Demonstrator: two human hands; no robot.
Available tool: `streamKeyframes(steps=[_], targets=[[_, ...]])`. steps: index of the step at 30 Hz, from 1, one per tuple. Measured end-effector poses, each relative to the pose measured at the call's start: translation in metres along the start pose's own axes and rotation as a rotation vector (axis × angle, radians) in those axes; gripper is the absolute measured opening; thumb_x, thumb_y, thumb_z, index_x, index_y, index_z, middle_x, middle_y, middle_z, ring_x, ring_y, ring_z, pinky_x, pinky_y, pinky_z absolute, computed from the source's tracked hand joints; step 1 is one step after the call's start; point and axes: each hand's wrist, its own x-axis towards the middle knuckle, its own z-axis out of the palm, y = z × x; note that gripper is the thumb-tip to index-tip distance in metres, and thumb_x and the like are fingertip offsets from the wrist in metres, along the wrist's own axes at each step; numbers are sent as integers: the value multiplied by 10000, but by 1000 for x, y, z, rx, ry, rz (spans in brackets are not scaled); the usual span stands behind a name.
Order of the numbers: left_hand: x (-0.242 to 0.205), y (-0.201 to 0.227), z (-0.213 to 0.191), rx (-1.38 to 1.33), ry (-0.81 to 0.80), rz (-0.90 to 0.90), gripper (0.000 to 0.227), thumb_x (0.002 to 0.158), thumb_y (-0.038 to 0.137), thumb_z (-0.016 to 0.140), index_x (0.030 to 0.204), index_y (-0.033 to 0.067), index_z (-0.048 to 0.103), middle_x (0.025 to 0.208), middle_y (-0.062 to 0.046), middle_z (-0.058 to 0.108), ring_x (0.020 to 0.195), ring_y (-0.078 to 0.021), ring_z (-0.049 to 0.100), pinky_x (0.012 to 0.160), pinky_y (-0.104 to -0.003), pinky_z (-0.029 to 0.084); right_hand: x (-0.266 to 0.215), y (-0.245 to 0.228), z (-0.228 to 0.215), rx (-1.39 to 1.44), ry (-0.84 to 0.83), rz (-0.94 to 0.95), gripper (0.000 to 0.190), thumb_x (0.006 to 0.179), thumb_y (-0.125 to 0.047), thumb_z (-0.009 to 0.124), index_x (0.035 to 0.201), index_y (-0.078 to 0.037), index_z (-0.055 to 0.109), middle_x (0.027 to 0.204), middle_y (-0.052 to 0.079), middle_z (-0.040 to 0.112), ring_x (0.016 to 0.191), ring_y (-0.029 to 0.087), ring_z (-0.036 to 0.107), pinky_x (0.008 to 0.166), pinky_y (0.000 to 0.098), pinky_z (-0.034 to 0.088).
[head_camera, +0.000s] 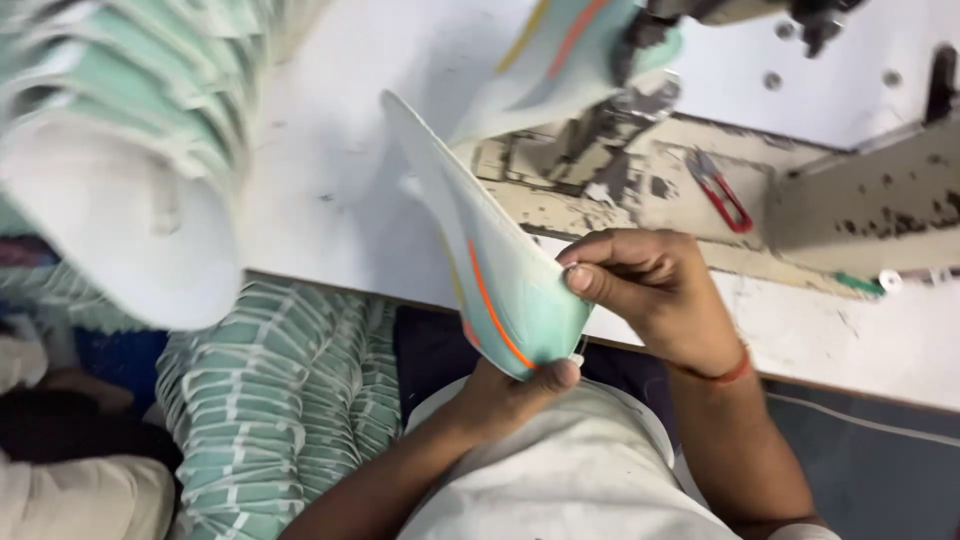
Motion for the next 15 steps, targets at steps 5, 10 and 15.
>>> streamKeyframes(steps=[5,10,15], targets=[[54,49,8,-132,116,-193,484,1002,294,764,1272,-59,573,1141,-151,585,1040,-237,583,905,-374,516,13,-9,-33,-147,126,-172,88,974,-5,739,1056,27,744,965,73,764,854,86,702,756,237,593],[123,67,-1,-257,345,142,509,1103,217,696,1483,-16,451,1391,-93,594,1257,-179,614,1116,-327,532,57,-10,-35,-308,377,-229,53,1025,3,769,1019,38,729,913,53,722,808,55,637,706,209,524],[168,76,-31,-238,420,5,491,1011,186,745,1405,-17,534,1223,-88,672,1085,-168,666,911,-324,566,88,-3,-39,-161,527,-303,101,1044,-24,772,997,36,705,919,24,727,804,47,624,737,202,522]])
